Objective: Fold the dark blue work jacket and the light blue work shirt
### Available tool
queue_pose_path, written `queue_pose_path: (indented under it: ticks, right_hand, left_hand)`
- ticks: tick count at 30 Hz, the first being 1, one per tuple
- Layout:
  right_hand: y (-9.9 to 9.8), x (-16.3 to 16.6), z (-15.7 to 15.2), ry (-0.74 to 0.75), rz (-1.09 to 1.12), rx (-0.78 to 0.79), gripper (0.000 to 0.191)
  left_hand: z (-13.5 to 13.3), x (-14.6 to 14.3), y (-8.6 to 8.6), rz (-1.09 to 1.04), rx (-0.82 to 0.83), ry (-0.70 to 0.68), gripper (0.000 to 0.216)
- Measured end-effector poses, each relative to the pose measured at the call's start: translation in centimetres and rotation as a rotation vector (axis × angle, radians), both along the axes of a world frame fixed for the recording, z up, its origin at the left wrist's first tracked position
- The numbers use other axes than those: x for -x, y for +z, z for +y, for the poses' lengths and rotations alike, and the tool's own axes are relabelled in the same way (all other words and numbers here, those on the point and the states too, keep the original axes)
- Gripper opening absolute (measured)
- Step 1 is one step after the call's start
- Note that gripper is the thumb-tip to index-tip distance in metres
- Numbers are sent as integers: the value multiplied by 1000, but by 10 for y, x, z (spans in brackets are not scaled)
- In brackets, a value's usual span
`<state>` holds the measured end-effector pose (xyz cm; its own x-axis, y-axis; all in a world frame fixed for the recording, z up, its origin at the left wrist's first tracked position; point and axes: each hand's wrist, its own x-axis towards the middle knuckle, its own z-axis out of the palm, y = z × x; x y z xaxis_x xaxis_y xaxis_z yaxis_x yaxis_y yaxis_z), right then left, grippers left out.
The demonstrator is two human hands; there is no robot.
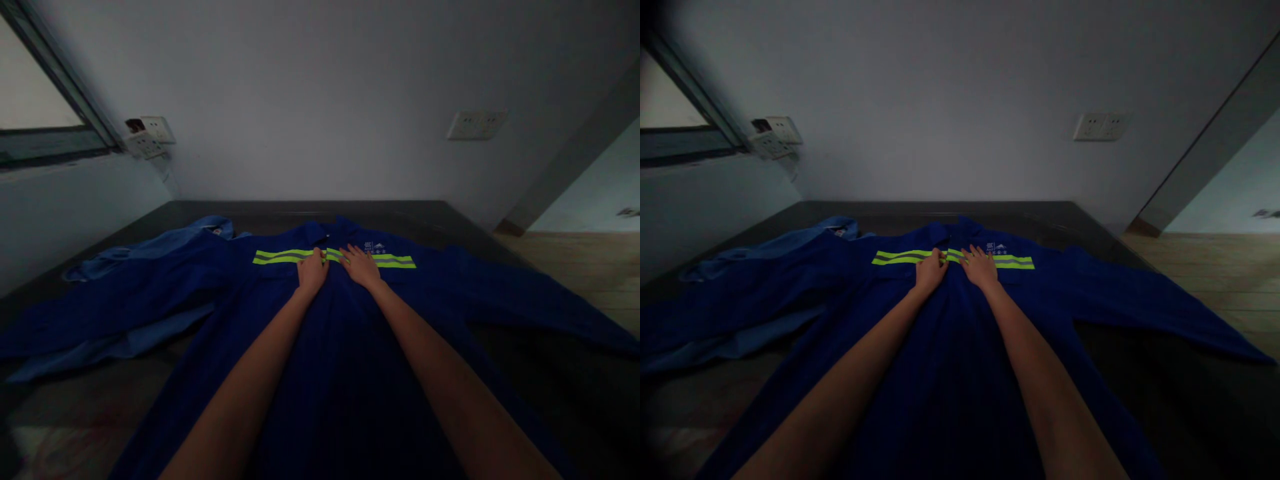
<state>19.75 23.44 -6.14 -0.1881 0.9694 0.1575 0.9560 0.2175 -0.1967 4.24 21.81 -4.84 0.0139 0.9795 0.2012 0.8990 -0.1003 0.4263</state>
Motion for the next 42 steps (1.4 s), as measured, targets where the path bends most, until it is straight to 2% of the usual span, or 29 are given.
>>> queue_pose_path:
  ticks: [6, 10, 13, 18, 22, 25, 27, 29, 31, 35, 38, 42]
  right_hand:
    - [7, 2, -9, -23, -13, -81, 43]
    - [16, 5, -18, -50, -30, -202, 33]
    - [26, 8, -27, -13, -43, -281, 32]
    - [46, 15, -63, 118, -1, -323, 28]
    - [61, 22, -115, 202, 18, -166, 21]
    - [66, 26, -146, 142, -7, 11, 17]
    - [65, 28, -158, 69, -37, 85, 29]
    - [64, 31, -164, 27, -62, 124, 41]
    - [64, 33, -166, 17, -81, 141, 46]
    - [67, 33, -167, 1, -94, 183, 33]
    - [65, 27, -164, -7, -39, 202, 22]
    - [61, 16, -153, -39, 126, 220, 19]
  left_hand:
    - [-16, 3, 8, 99, -8, -102, 20]
    - [-49, 9, 16, 132, -24, -180, 39]
    - [-80, 17, 18, 127, -10, -215, 46]
    - [-114, 30, 7, 204, -58, -329, 46]
    - [-114, 35, -4, 230, -67, -374, 45]
    - [-110, 36, -8, 187, -92, -376, 44]
    - [-108, 37, -8, 124, -131, -387, 40]
    - [-107, 38, -5, 52, -181, -416, 36]
    - [-109, 39, -1, 3, -210, -466, 35]
    - [-114, 38, 6, 14, -179, -537, 27]
    - [-115, 35, 10, 7, -127, -498, 22]
    - [-111, 28, 16, 32, -16, -430, 18]
